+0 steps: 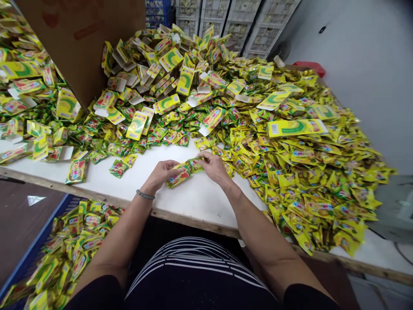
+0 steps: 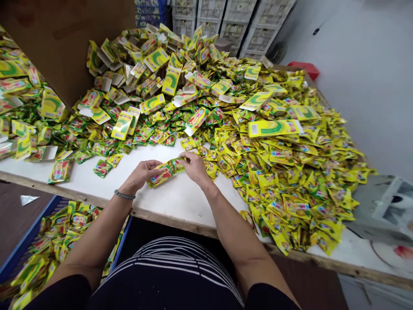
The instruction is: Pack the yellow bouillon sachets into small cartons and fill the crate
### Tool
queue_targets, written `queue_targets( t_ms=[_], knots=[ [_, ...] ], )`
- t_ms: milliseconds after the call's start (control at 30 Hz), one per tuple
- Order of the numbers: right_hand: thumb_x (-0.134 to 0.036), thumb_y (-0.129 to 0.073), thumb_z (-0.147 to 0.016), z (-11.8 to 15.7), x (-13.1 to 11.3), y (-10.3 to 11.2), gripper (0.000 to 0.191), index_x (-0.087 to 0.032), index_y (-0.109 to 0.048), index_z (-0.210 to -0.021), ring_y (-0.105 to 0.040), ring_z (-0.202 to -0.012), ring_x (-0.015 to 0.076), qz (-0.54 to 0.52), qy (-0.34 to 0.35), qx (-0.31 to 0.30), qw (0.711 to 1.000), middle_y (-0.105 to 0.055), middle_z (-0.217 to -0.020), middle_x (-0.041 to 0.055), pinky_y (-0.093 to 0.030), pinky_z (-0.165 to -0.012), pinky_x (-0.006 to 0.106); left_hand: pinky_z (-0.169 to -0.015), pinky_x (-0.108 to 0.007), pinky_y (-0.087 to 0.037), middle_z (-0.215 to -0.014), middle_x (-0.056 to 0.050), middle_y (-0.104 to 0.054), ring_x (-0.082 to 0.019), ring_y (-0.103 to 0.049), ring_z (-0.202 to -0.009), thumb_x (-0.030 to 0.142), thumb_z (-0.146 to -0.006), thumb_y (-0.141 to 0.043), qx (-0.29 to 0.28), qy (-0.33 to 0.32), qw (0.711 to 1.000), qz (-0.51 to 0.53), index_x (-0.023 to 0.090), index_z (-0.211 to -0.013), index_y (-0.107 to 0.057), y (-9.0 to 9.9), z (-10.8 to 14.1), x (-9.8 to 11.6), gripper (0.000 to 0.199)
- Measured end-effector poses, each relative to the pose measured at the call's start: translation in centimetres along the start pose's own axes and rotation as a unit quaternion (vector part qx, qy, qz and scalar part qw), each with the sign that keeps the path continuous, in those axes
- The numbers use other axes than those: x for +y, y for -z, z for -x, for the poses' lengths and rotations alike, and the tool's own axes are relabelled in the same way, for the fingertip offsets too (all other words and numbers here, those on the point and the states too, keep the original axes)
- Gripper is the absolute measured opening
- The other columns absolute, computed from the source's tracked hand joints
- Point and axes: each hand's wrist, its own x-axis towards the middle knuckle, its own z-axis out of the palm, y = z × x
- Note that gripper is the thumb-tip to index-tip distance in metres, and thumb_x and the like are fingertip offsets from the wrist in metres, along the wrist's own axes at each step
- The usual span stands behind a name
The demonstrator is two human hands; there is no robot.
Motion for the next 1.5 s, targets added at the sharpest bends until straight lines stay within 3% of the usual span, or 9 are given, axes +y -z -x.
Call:
queue_targets(
  t_ms=[200, 367, 600, 767, 933, 1200, 1267, 1400, 1500],
  knots=[
    [-0.026, -0.072, -0.073, 0.0, -0.5, -0.5, 0.006, -0.02, -0.072, -0.074, -0.049, -0.06, 0.0124, 0.011, -0.002, -0.069, 0.998, -0.061, -0.063, -0.0027, -0.037, -0.06, 0.025, -0.061, -0.025, -0.051, -0.079, -0.006, -0.075, -0.015, -0.066, -0.063, 0.039, -0.056, -0.092, -0.035, -0.002, 0.999, -0.018, 0.012, -0.087, -0.074, -0.6, 0.0, 0.0, 0.044],
    [-0.035, -0.073, -0.075, 0.0, -0.5, -1.8, 0.017, -0.019, -0.069, -0.079, -0.056, -0.065, 0.0142, -0.037, -0.044, 0.014, 0.998, -0.063, -0.068, -0.0009, -0.043, -0.062, 0.026, -0.058, -0.023, -0.049, -0.075, -0.003, -0.074, -0.013, -0.065, -0.061, 0.031, -0.051, -0.094, -0.053, 0.026, 0.998, -0.027, 0.013, -0.092, -0.072, -1.2, -0.2, 0.0, 0.05],
    [-0.037, -0.071, -0.078, 0.6, -1.3, -2.4, 0.029, -0.021, -0.065, -0.101, -0.066, -0.076, 0.0171, -0.062, -0.022, 0.064, 0.996, -0.071, -0.085, 0.0033, -0.053, -0.074, 0.03, -0.06, -0.024, -0.05, -0.08, -0.004, -0.076, -0.014, -0.067, -0.063, 0.028, -0.048, -0.095, -0.031, 0.017, 0.998, 0.057, 0.013, -0.094, -0.071, -1.4, -0.1, 0.0, 0.054],
    [-0.027, -0.067, -0.08, 1.2, -2.0, -2.5, 0.026, -0.024, -0.06, -0.105, -0.07, -0.08, 0.0196, -0.047, -0.007, 0.023, 0.999, -0.075, -0.086, 0.0027, -0.054, -0.076, 0.032, -0.061, -0.025, -0.052, -0.077, -0.004, -0.076, -0.015, -0.068, -0.062, 0.029, -0.048, -0.096, 0.006, 0.016, 0.996, 0.082, 0.012, -0.092, -0.069, -1.5, 0.1, 0.2, 0.054],
    [-0.027, -0.058, -0.088, 1.8, -3.3, -2.5, 0.033, -0.025, -0.054, -0.121, -0.071, -0.087, 0.0219, 0.015, 0.02, 0.051, 0.998, -0.077, -0.094, 0.0048, -0.052, -0.081, 0.033, -0.062, -0.026, -0.052, -0.078, -0.005, -0.076, -0.016, -0.069, -0.063, 0.033, -0.05, -0.095, 0.026, -0.021, 0.996, 0.085, 0.012, -0.095, -0.067, -1.7, -0.1, 0.0, 0.057],
    [-0.023, -0.048, -0.094, 2.2, -3.9, -3.2, 0.039, -0.023, -0.046, -0.132, -0.069, -0.094, 0.0239, 0.038, 0.051, -0.043, 0.997, -0.076, -0.089, 0.0038, -0.045, -0.095, 0.04, -0.057, -0.023, -0.048, -0.068, 0.001, -0.071, -0.014, -0.065, -0.057, 0.044, -0.059, -0.09, 0.026, -0.065, 0.996, 0.049, 0.015, -0.11, -0.061, -1.3, 0.0, -0.2, 0.065],
    [-0.024, -0.051, -0.093, 2.3, -3.8, -3.0, 0.039, -0.024, -0.047, -0.132, -0.067, -0.106, 0.0245, 0.027, 0.071, -0.015, 0.997, -0.076, -0.1, 0.0055, -0.039, -0.105, 0.045, -0.056, -0.022, -0.047, -0.068, 0.003, -0.07, -0.014, -0.065, -0.057, 0.046, -0.061, -0.089, 0.028, -0.082, 0.995, 0.039, 0.018, -0.122, -0.056, -1.4, 0.1, 0.1, 0.075],
    [-0.037, -0.063, -0.088, 2.1, -3.0, -2.6, 0.032, -0.025, -0.058, -0.117, -0.058, -0.119, 0.026, -0.009, 0.063, 0.136, 0.989, -0.067, -0.121, 0.0105, -0.043, -0.105, 0.045, -0.061, -0.024, -0.052, -0.079, 0.002, -0.072, -0.014, -0.067, -0.062, 0.053, -0.065, -0.084, 0.066, -0.124, 0.988, 0.068, 0.024, -0.135, -0.042, -1.8, 0.3, 0.8, 0.087],
    [-0.047, -0.068, -0.084, 1.7, -2.1, -3.1, 0.035, -0.024, -0.061, -0.109, -0.065, -0.099, 0.0218, -0.098, 0.018, 0.083, 0.992, -0.069, -0.108, 0.008, -0.053, -0.089, 0.038, -0.066, -0.028, -0.056, -0.086, 0.001, -0.072, -0.014, -0.067, -0.062, 0.054, -0.069, -0.081, 0.064, -0.135, 0.986, 0.079, 0.027, -0.133, -0.041, -1.9, 0.5, 1.1, 0.081]
  ],
)
